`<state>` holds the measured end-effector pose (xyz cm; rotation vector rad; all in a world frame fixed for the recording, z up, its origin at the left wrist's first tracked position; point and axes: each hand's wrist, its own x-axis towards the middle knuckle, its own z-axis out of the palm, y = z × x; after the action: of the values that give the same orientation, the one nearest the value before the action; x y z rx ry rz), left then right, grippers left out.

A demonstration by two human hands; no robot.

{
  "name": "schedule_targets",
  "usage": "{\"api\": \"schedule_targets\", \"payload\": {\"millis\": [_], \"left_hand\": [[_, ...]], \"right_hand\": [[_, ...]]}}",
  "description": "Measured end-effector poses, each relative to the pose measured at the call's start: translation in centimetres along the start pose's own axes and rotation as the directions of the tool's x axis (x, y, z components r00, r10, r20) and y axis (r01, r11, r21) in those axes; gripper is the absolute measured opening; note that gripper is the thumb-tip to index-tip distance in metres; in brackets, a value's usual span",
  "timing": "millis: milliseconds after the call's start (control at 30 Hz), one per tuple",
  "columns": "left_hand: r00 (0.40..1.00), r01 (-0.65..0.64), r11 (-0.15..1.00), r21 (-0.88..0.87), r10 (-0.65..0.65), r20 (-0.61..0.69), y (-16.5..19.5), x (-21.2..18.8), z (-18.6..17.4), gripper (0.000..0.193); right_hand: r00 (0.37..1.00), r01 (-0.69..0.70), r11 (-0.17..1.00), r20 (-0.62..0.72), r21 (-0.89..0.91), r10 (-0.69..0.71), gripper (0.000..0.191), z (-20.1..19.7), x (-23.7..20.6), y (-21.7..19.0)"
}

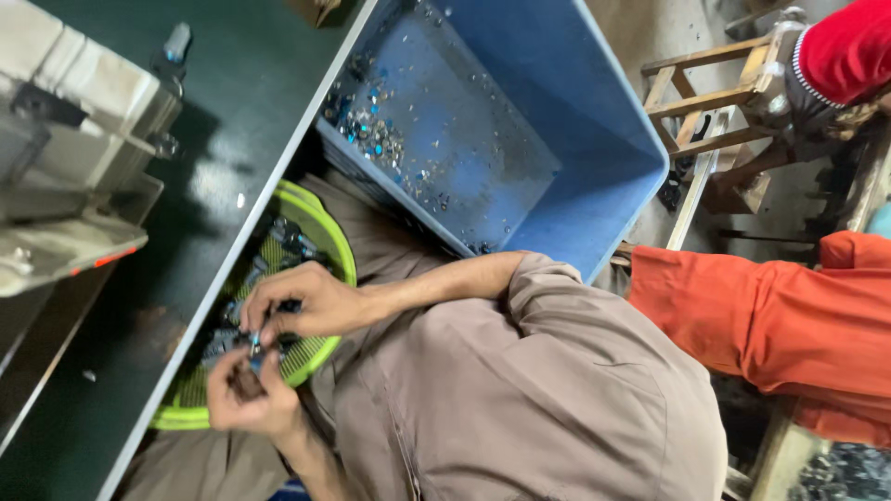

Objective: The person sits on the floor and sorts small metal parts from a green basket into a blue bin. They pick up handfuls of parts, separate them by hand, and place selected pieces into the bin while discarding others back into the basket.

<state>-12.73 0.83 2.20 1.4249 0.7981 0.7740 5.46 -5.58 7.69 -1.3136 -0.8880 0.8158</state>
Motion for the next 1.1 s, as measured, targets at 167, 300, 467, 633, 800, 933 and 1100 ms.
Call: {"api": "schedule_targets", "payload": {"millis": [167, 300, 467, 633, 800, 933, 1100], "left_hand": [[0.998, -0.034, 0.999, -0.015, 0.033, -0.059, 0.4, -0.3, -0.4, 0.02], [0.995, -0.016, 0.997, -0.08, 0.009, -0.096, 0.8, -0.1, -0.6, 0.015], [0.985, 0.027, 0.964, -0.265, -0.071, -0.157, 2.0, -0.9, -0.3, 0.013], [0.975, -0.036, 0.996, -0.081, 0.017, -0.22, 4.2, -0.8, -0.7, 0.021], [0.955, -0.232, 0.901, 0.366, 0.282, -0.09, 4.4, 0.7, -0.9, 0.024], [0.992, 0.032, 0.999, -0.042, -0.037, -0.117, 3.7, 0.8, -0.2, 0.024], [0.988, 0.116, 0.953, -0.279, -0.139, -0.064, 2.5, -0.3, 0.5, 0.024]], "right_hand": [[0.989, 0.101, 0.993, 0.111, -0.066, -0.093, 0.014, 0.7, -0.4, 1.1], [0.993, 0.006, 0.996, 0.117, -0.084, 0.004, 0.027, 1.7, -0.6, 1.3], [0.974, 0.17, 0.98, 0.172, -0.106, -0.15, 0.022, 2.4, 0.2, 1.4], [0.998, -0.052, 0.939, 0.045, 0.339, 0.04, 0.015, 2.2, 1.7, 0.9], [0.942, 0.253, 0.966, 0.216, 0.05, -0.257, 0.041, 3.8, 6.7, -2.1], [0.836, 0.43, 0.871, 0.468, -0.235, -0.287, 0.041, 6.3, 13.7, -5.1], [0.81, 0.483, 0.698, 0.573, -0.528, -0.127, 0.042, 4.1, 13.9, -7.1]]}}
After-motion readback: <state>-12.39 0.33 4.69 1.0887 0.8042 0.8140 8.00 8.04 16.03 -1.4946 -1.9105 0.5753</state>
